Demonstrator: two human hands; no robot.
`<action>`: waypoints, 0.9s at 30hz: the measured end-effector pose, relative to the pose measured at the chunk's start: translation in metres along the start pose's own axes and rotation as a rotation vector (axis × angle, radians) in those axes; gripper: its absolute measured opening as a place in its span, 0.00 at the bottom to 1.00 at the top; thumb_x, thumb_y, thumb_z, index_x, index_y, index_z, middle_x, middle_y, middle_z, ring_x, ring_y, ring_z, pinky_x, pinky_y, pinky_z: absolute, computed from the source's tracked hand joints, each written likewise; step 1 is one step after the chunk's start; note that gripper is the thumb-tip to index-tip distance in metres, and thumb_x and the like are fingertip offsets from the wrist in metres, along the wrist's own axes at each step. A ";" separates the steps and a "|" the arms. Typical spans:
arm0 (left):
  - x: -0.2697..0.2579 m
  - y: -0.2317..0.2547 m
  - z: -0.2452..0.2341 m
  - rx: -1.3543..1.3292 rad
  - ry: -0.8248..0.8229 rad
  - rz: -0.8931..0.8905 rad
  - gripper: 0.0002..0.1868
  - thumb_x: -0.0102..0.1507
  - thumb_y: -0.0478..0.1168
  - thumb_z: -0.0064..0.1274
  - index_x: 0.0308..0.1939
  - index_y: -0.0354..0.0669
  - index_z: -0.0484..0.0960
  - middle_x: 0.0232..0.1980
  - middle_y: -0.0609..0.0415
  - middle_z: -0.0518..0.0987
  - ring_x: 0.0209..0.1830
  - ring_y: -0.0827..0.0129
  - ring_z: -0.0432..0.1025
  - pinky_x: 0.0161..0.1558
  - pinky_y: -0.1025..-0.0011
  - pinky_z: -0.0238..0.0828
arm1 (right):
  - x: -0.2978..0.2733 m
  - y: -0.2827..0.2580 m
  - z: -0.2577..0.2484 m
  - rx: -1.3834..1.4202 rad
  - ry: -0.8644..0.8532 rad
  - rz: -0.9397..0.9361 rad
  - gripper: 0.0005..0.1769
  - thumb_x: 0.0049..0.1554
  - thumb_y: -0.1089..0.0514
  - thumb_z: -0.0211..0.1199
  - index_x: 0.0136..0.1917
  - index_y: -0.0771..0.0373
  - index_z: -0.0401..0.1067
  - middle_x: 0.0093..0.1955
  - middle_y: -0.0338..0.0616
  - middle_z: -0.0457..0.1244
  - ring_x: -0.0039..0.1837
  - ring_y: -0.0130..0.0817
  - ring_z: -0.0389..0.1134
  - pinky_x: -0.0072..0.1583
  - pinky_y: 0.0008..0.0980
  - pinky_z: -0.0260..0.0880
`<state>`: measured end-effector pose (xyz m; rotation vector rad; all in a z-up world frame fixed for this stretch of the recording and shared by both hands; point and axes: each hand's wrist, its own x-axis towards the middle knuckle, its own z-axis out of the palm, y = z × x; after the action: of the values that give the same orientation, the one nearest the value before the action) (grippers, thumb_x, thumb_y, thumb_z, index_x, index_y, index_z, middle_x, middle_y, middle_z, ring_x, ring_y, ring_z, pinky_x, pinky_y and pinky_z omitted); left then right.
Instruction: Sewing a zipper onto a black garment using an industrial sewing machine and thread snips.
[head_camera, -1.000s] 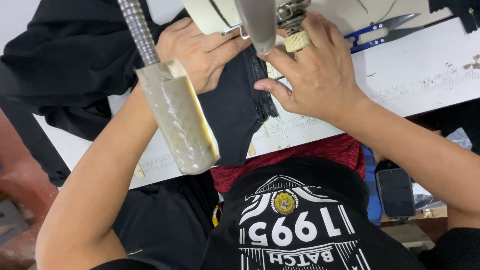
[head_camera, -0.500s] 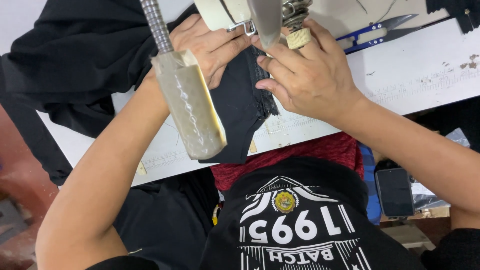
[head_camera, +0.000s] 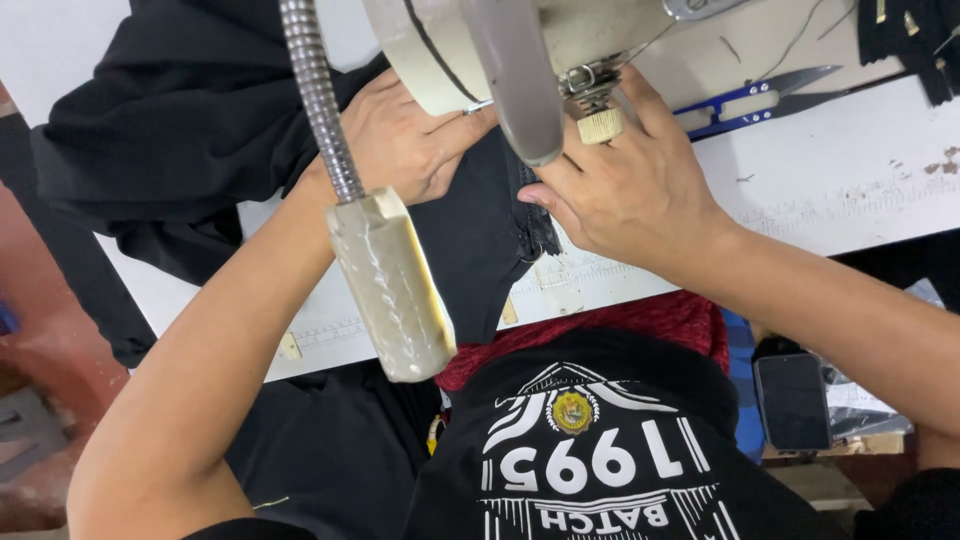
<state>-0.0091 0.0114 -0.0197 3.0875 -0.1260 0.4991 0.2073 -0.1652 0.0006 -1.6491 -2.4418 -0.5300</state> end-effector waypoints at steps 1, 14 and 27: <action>-0.001 0.002 0.001 -0.007 -0.004 0.001 0.22 0.62 0.29 0.53 0.61 0.42 0.80 0.48 0.55 0.80 0.43 0.60 0.75 0.50 0.64 0.74 | -0.001 -0.001 0.001 0.005 -0.004 0.004 0.27 0.70 0.29 0.60 0.65 0.50 0.78 0.67 0.42 0.69 0.69 0.46 0.65 0.74 0.45 0.60; -0.002 0.016 0.010 -0.060 0.085 -0.121 0.20 0.62 0.25 0.52 0.58 0.37 0.84 0.47 0.50 0.81 0.43 0.53 0.75 0.42 0.59 0.81 | 0.001 0.003 0.006 0.067 0.003 0.014 0.23 0.70 0.31 0.58 0.60 0.45 0.82 0.61 0.36 0.69 0.57 0.43 0.66 0.69 0.42 0.66; 0.008 0.013 -0.007 -0.170 0.107 -0.082 0.10 0.68 0.26 0.55 0.54 0.33 0.82 0.51 0.48 0.79 0.47 0.54 0.73 0.45 0.58 0.75 | 0.005 0.000 0.007 0.166 0.002 0.008 0.12 0.70 0.44 0.67 0.53 0.53 0.76 0.36 0.32 0.59 0.39 0.34 0.64 0.55 0.34 0.69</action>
<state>-0.0052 -0.0024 -0.0107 2.8804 -0.0380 0.6137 0.2064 -0.1584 -0.0040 -1.5898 -2.4040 -0.3171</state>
